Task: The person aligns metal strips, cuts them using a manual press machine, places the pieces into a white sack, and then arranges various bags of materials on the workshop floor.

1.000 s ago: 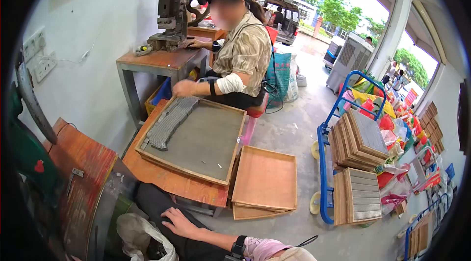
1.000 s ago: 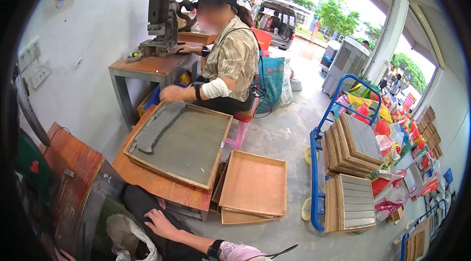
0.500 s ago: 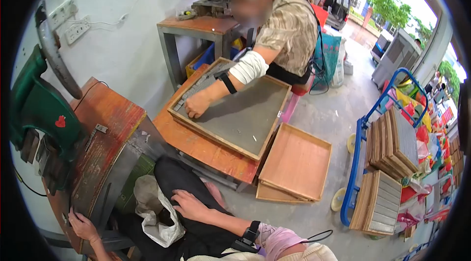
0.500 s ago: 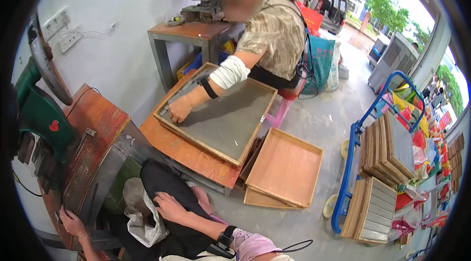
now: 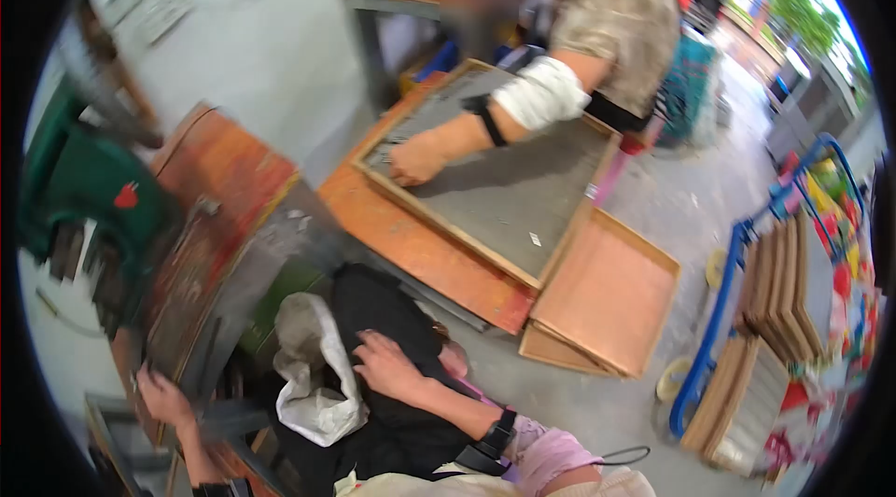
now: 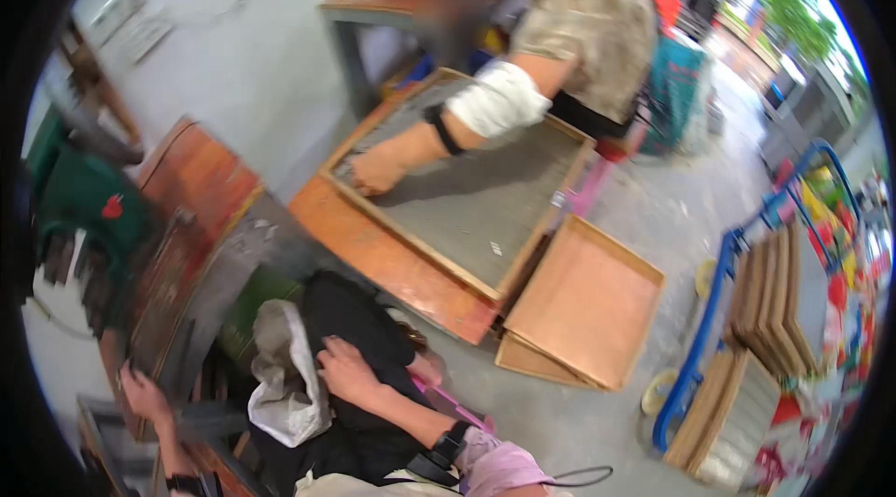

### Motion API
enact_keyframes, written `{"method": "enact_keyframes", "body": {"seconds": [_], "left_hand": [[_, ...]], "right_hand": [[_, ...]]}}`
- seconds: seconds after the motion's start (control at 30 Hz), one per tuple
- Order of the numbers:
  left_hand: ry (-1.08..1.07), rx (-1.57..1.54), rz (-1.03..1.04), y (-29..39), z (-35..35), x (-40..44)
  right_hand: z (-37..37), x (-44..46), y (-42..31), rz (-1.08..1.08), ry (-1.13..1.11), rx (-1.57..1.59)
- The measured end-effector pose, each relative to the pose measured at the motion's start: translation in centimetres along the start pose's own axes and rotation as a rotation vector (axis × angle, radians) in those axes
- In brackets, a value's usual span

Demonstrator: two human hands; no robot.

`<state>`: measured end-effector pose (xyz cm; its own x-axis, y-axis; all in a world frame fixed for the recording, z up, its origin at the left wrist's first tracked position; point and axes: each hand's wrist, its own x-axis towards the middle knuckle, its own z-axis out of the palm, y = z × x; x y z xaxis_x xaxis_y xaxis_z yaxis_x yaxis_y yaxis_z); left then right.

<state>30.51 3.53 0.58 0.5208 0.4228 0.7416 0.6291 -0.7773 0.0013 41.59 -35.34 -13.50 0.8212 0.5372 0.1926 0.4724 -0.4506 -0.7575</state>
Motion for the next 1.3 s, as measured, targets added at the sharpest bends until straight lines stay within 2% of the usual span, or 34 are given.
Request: {"method": "enact_keyframes", "body": {"seconds": [0.1, 0.13, 0.17, 0.23, 0.27, 0.3, 0.33, 0.4, 0.57, 0.63, 0.73, 0.87, 0.93, 1.03, 1.07, 1.17, 1.3], "left_hand": [[0.081, -0.12, 0.054, 0.0, 0.0, -0.3], [0.018, -0.109, -0.017, 1.6, -1.2, 0.1], [0.099, -0.022, 0.071, 1.5, -1.2, 0.1], [0.161, -0.06, 0.132, 1.9, -1.8, 0.5], [0.153, -0.036, 0.14, 2.0, -1.8, 0.7], [0.054, -0.03, 0.085, 2.2, -2.1, 0.8], [0.167, 0.015, 0.16, 2.3, -2.1, 1.0], [0.191, -0.019, 0.146, 2.1, -2.3, 0.9], [0.18, -0.065, 0.103, 2.0, -2.8, 0.5], [0.189, -0.096, 0.097, 2.1, -2.9, 0.6], [0.211, -0.149, 0.111, 1.8, -2.8, 0.5], [0.283, -0.205, 0.105, 1.5, -2.3, 0.2], [0.292, -0.217, 0.097, 1.3, -2.0, 0.1], [0.32, -0.245, 0.084, 1.4, -2.0, 0.1], [0.313, -0.246, 0.093, 1.4, -1.9, 0.0], [0.326, -0.26, 0.107, 1.3, -1.9, 0.0], [0.348, -0.217, 0.111, 1.4, -2.0, 0.0]], "right_hand": [[-0.5, 0.4, -0.1, -0.029, -0.018, -0.051], [-1.2, 0.7, -0.5, -0.029, -0.043, -0.056], [-0.8, 0.8, -0.3, -0.026, -0.058, -0.074], [-0.7, 1.0, -0.4, 0.0, -0.044, -0.055], [-0.7, 1.3, -0.7, 0.065, -0.069, -0.026], [-0.6, 1.5, -0.8, 0.078, -0.076, -0.022], [-0.1, 1.6, -0.5, 0.058, -0.085, -0.023], [0.3, 1.7, 0.0, -0.009, -0.203, -0.075], [2.3, 2.3, 0.2, -0.041, -0.3, -0.182], [2.4, 3.4, -0.2, 0.004, -0.355, -0.151], [2.8, 4.1, -2.6, 0.166, -0.268, 0.09], [3.9, 4.9, -1.5, 0.21, -0.283, 0.095], [4.5, 5.0, -2.2, 0.32, -0.293, 0.212], [4.9, 5.1, -1.8, 0.331, -0.409, 0.285], [5.1, 5.2, 0.0, 0.285, -0.407, 0.254], [4.4, 4.9, -2.0, 0.274, -0.41, 0.23], [3.7, 4.4, -3.3, 0.396, -0.387, 0.293]]}}
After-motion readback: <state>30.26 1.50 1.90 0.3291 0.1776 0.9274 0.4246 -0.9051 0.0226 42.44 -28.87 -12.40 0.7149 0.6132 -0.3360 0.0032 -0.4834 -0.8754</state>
